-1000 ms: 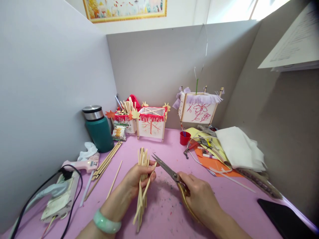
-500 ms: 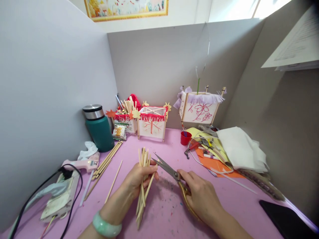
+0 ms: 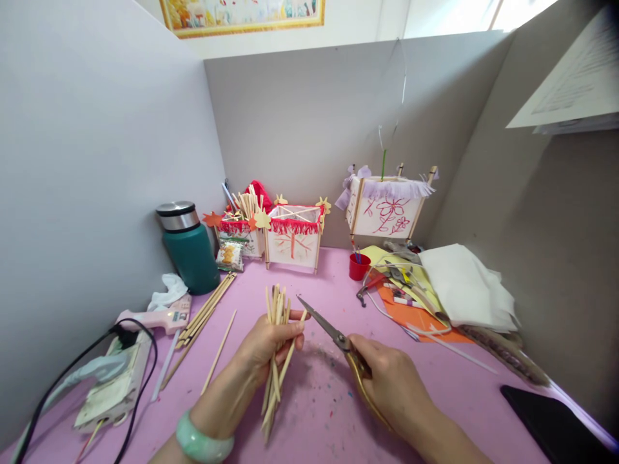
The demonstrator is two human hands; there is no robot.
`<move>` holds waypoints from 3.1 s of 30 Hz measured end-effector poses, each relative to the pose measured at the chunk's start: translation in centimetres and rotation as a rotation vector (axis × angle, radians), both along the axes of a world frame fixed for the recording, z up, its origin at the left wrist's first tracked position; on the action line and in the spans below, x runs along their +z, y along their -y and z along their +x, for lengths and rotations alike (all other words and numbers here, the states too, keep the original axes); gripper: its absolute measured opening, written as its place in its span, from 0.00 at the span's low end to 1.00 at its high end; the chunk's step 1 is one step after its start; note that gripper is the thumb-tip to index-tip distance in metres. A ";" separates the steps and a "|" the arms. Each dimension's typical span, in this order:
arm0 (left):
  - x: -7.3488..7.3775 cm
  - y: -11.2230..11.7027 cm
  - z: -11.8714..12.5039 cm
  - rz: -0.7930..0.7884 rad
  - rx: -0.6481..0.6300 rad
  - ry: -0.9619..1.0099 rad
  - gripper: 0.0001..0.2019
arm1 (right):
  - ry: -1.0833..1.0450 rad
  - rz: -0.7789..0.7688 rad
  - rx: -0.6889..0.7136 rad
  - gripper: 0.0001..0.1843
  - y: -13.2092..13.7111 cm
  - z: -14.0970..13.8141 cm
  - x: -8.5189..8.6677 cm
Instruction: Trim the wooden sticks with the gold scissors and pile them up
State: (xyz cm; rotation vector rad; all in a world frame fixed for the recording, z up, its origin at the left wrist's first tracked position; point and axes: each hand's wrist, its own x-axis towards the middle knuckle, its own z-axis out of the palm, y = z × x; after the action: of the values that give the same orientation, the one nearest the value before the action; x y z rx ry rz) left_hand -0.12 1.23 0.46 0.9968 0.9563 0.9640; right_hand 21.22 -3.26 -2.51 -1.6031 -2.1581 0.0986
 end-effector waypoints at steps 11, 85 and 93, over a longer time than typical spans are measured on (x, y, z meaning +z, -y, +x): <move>0.2 -0.2 0.2 -0.047 0.025 0.041 0.17 | -0.082 0.040 0.000 0.14 -0.5 0.0 -0.4; 1.2 0.4 0.3 0.034 0.061 0.213 0.25 | -0.313 -0.034 -0.017 0.13 -0.5 0.3 0.6; 1.0 -0.2 0.5 -0.112 0.274 0.334 0.10 | -0.924 -0.523 0.070 0.19 0.6 -1.0 2.1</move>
State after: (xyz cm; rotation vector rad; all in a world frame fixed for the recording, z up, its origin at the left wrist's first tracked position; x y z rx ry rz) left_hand 0.36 1.44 1.46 0.5944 0.8651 1.2466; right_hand 20.26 -3.89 -0.38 -1.3070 -1.4872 1.2417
